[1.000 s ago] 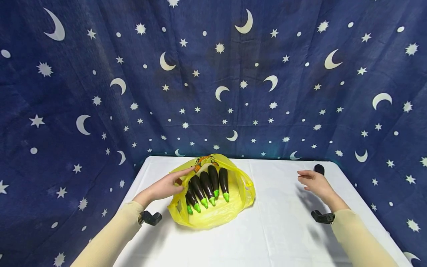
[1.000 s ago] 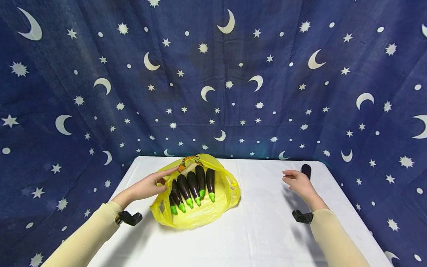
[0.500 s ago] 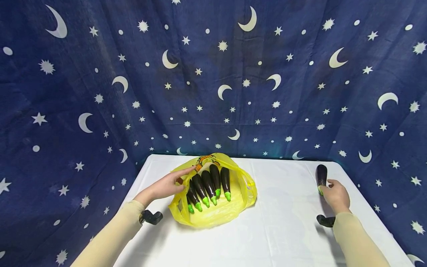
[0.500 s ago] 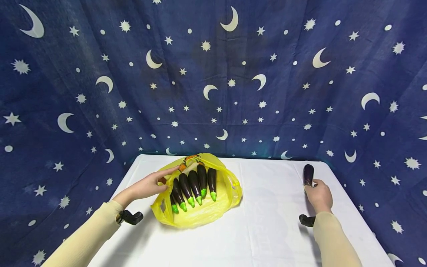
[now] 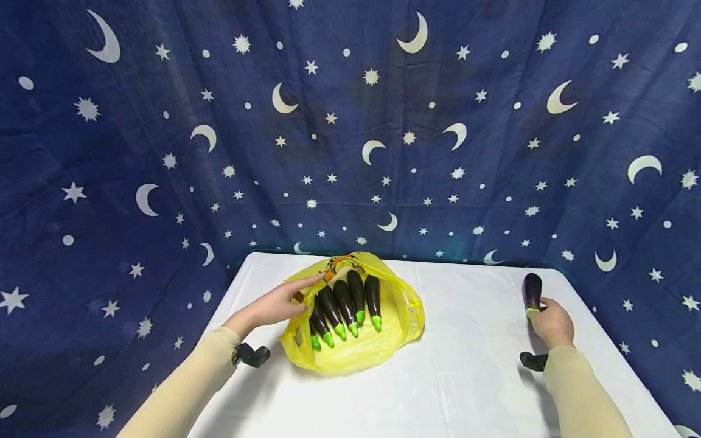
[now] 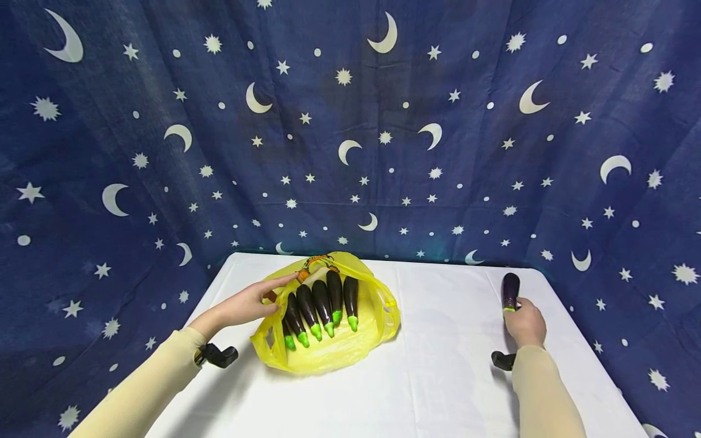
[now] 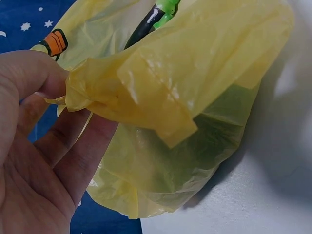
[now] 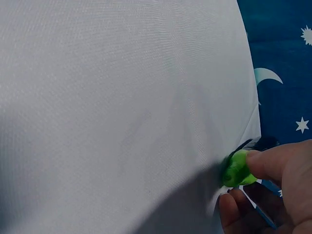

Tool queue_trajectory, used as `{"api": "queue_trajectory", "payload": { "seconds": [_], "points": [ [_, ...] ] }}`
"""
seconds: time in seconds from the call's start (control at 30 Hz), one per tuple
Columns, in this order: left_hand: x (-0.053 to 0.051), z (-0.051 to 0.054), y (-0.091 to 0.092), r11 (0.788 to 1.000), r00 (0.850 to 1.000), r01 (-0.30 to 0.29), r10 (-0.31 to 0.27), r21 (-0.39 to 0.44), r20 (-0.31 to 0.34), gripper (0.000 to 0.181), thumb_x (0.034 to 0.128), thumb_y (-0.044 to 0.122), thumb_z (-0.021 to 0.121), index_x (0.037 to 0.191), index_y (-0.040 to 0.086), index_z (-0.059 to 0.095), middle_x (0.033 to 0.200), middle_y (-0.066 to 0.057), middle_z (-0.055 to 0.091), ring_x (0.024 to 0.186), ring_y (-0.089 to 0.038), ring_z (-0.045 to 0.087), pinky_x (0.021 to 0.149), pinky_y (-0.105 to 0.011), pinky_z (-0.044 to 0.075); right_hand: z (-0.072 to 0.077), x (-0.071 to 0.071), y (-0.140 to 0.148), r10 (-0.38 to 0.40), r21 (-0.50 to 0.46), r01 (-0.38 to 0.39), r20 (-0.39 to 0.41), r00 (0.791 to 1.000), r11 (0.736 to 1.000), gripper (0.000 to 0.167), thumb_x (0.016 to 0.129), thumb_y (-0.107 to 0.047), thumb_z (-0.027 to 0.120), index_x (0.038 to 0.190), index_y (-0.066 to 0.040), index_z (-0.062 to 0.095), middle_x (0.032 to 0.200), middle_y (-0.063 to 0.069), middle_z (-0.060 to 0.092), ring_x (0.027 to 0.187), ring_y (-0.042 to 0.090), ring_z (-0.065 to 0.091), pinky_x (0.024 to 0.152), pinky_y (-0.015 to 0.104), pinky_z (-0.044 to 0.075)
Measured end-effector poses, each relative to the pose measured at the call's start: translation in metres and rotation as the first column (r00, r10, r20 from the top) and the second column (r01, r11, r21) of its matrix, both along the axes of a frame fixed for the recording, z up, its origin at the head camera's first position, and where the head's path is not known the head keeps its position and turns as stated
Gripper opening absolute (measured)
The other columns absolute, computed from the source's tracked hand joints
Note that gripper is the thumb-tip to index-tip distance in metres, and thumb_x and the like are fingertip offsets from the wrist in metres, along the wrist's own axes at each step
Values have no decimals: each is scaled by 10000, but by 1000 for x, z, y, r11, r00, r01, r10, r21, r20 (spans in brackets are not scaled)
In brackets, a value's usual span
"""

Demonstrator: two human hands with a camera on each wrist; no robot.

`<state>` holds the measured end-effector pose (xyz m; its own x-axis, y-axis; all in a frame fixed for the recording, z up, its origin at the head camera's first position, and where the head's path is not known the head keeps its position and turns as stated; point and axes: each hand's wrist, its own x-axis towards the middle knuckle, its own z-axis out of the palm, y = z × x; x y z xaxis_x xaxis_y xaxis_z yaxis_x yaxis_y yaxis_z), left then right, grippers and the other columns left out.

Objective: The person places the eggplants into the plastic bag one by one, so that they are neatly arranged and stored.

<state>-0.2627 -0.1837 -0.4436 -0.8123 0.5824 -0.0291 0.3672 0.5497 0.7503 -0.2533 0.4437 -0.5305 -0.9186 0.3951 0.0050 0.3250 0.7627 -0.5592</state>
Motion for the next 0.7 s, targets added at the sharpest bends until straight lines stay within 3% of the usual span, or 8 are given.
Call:
{"api": "queue_trajectory", "payload": {
  "seconds": [0.4,0.53,0.7],
  "points": [
    [-2,0,3,1000,1000,-1,1,-3,15,777,944,23,586,1610,339,340,1630,34,338,1204,-222,559,995,-422,471,-8,5,0,23,-23,-23,-18,1000,999,524,929,-59,558,1394,155,448,1267,403,530,1155,571,504,973,647,383],
    [-1,0,3,1000,1000,2,-2,4,21,782,942,23,585,1610,347,338,1625,41,345,1216,-223,555,997,-421,468,-8,7,-2,133,-25,-134,-10,991,991,519,936,-55,583,1402,135,460,1286,393,535,1192,581,488,984,681,369],
    [-2,0,4,1000,1000,-1,1,3,29,785,944,24,590,1607,361,340,1615,52,361,1197,-217,563,983,-412,473,-7,11,-8,312,-17,-312,-30,950,950,488,953,-68,609,1385,129,493,1255,381,574,1154,572,542,905,632,468]
  ]
}}
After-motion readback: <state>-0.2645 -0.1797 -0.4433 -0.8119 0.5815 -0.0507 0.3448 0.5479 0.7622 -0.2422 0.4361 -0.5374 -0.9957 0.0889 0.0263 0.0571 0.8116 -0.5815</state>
